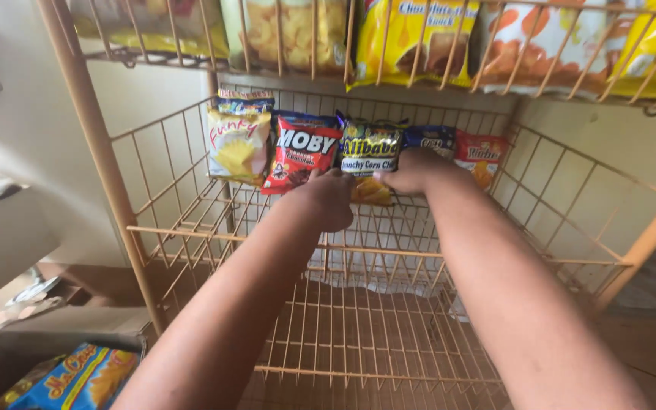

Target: Take snack bags from a cardboard box and arrange them neatly on a wire shelf.

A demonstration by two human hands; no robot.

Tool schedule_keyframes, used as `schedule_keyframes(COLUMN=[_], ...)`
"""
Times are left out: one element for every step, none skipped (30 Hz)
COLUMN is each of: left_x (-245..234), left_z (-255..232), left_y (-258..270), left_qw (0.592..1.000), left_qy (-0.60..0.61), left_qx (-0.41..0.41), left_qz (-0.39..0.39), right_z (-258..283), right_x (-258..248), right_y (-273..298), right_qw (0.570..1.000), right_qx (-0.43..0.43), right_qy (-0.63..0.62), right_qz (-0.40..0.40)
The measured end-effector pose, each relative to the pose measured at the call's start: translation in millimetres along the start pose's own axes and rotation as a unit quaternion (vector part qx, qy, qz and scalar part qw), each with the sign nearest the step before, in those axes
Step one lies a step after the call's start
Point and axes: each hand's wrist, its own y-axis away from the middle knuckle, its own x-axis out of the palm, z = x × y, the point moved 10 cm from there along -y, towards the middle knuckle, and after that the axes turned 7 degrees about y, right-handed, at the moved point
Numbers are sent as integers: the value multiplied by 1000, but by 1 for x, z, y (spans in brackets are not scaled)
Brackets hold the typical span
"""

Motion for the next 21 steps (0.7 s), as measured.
schedule_keyframes(left_x=[-3, -10, -18, -25, -30, -35, -32, -26, -21, -24, -27, -27, -32, -44, -55, -55, -56, -56, -51, -45, -40], left_z=[-3, -2, -2, -7, -7, -6, 0, 0, -1, 0, -2, -8, -10, 1, 13, 13, 20, 28, 33, 41, 48], left_y=[9, 18, 27, 35, 43, 52, 46, 41, 37, 37, 37, 35, 40, 47, 57, 58, 63, 72, 68, 64, 60], left_qw=[1000, 999, 996, 996, 992, 984, 985, 987, 988, 988, 996, 999, 999, 992, 976, 976, 967, 955, 954, 955, 954], left_qy=[1, 38, 74, 68, 103, 140, 135, 140, 145, 145, 75, 7, 9, 44, 78, 80, 91, 103, 106, 93, 80], left_qx=[-4, -26, -49, -48, -78, -109, -110, -78, -47, -50, -47, -39, -37, -108, -179, -180, -217, -257, -260, -272, -283], left_qz=[4, -10, -25, -22, -9, 1, 1, -12, -26, -27, -22, -13, -10, -51, -92, -92, -99, -105, -102, -78, -54], right_z=[21, 28, 34, 39, 47, 56, 68, 90, 112, 109, 114, 113, 106, 101, 97, 90, 84, 82, 79, 76, 73], right_x=[-20, -31, -43, -44, -45, -47, -56, -55, -54, -45, -43, -41, -33, -32, -31, -28, -28, -26, -22, -17, -13], right_y=[16, 34, 55, 58, 60, 60, 69, 82, 95, 90, 82, 78, 71, 63, 56, 52, 49, 46, 46, 45, 43], right_qw=[1000, 996, 983, 983, 985, 987, 987, 987, 983, 983, 988, 990, 989, 993, 995, 995, 995, 994, 994, 993, 992], right_qx=[-2, 70, 140, 142, 127, 110, 110, 59, 8, 5, -30, -58, -54, -69, -83, -83, -88, -95, -97, -95, -93], right_qy=[-3, 6, 16, 9, 8, 10, 6, 2, -3, -3, -29, -55, -55, -32, -8, -7, 3, 12, 12, 19, 25], right_qz=[4, 59, 114, 113, 117, 120, 118, 151, 183, 183, 150, 119, 122, 91, 60, 62, 51, 44, 48, 66, 84])
